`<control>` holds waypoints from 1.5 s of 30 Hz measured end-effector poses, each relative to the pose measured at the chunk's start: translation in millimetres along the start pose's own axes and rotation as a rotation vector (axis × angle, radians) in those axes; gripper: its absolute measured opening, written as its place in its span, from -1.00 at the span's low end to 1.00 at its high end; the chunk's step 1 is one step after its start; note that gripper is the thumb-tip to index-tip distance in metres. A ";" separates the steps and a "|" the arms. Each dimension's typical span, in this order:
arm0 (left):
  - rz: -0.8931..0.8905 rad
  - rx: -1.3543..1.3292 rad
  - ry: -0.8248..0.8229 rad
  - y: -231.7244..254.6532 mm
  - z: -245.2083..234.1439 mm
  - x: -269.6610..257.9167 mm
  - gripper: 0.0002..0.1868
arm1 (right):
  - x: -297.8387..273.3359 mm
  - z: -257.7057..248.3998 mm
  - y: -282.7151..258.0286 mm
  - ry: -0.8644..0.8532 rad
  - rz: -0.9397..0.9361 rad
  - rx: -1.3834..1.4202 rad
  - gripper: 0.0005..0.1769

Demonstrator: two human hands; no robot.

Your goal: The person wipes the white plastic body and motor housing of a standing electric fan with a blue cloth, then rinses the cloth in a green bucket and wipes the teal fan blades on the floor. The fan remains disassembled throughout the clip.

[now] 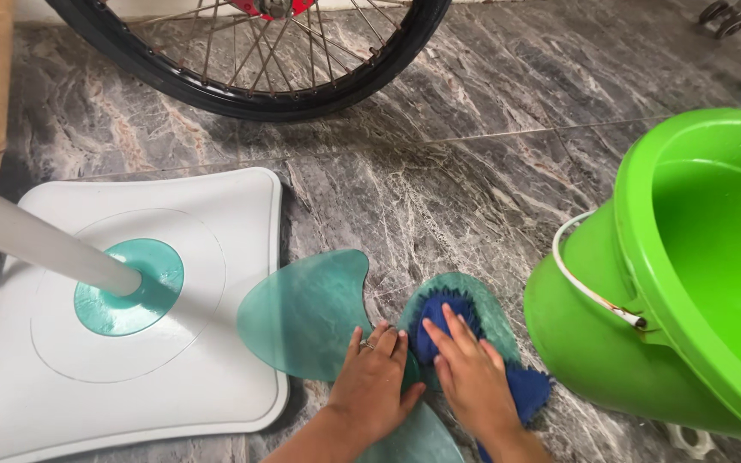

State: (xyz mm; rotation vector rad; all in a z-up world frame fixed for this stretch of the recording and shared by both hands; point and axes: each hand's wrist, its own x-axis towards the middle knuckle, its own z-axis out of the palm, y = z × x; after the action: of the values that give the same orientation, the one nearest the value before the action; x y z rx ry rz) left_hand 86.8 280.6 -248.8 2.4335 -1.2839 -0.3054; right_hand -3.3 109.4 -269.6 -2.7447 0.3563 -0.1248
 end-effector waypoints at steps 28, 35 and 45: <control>0.133 0.052 -0.083 -4.5 2.8 -17.9 -0.15 | -80.1 20.0 -16.1 0.311 0.181 0.008 -0.38; 0.140 0.098 -0.134 -2.9 -5.9 -29.1 -0.19 | -30.2 2.6 -37.2 0.207 0.099 -0.138 -0.22; 0.054 0.142 -0.185 3.5 -0.7 -32.0 -0.22 | -21.4 -18.8 11.0 0.108 0.354 -0.292 -0.28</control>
State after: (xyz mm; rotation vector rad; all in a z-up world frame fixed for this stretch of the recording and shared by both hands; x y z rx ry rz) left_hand 66.5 305.4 -246.2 2.5314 -1.4939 -0.4476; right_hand -28.9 98.5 -257.0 -2.9082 0.9500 -0.1369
